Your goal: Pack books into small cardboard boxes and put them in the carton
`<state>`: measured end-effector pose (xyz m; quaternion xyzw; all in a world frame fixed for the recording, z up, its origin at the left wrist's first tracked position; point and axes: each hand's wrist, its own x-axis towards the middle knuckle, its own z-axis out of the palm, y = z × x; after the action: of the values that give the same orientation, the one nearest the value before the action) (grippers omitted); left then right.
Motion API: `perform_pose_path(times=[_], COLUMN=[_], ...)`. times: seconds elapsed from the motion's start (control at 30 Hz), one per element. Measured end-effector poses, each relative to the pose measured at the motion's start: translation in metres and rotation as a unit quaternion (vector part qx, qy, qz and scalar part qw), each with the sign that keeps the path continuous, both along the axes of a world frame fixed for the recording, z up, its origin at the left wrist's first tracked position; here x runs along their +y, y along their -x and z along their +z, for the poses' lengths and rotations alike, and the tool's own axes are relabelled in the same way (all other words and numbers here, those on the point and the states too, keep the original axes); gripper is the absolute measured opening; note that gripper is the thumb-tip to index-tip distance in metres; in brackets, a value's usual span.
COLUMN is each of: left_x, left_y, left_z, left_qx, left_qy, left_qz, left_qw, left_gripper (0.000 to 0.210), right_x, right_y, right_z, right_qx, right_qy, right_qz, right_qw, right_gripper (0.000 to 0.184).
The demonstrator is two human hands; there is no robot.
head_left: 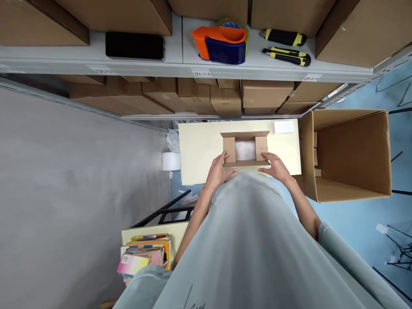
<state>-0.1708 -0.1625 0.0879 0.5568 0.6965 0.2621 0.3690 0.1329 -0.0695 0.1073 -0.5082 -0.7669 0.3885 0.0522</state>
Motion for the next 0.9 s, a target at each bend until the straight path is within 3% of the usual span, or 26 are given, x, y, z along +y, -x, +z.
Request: perform_pose_path(times=[0.23,0.4,0.53,0.7,0.9], left_x=[0.015,0.037,0.055,0.062,0.044], left_y=[0.005,0.012,0.018,0.020,0.017], left_z=[-0.021,-0.036,-0.035,-0.019,-0.018], left_qx=[0.011,0.038,0.039,0.070,0.092], left_qy=[0.024,0.010,-0.027,-0.062,-0.070], left_qz=[0.040,0.087,0.060,-0.010,0.001], left_qw=[0.999,0.995,0.997,0.996,0.993], left_gripper=[0.078,0.104,0.120,0.099,0.055], right_x=[0.016,0.036,0.052,0.057,0.048], right_y=[0.005,0.009,0.015,0.019,0.013], right_z=[-0.011,-0.018,-0.015,-0.003,-0.007], right_qx=[-0.014,-0.014,-0.047,-0.061,-0.060], right_qy=[-0.004,-0.001,-0.028,-0.053,-0.066], right_qz=[-0.040,-0.114,-0.103,-0.057,-0.057], right_qw=[0.999,0.993,0.993,0.995,0.994], right_gripper=[0.042,0.072,0.098,0.092,0.053])
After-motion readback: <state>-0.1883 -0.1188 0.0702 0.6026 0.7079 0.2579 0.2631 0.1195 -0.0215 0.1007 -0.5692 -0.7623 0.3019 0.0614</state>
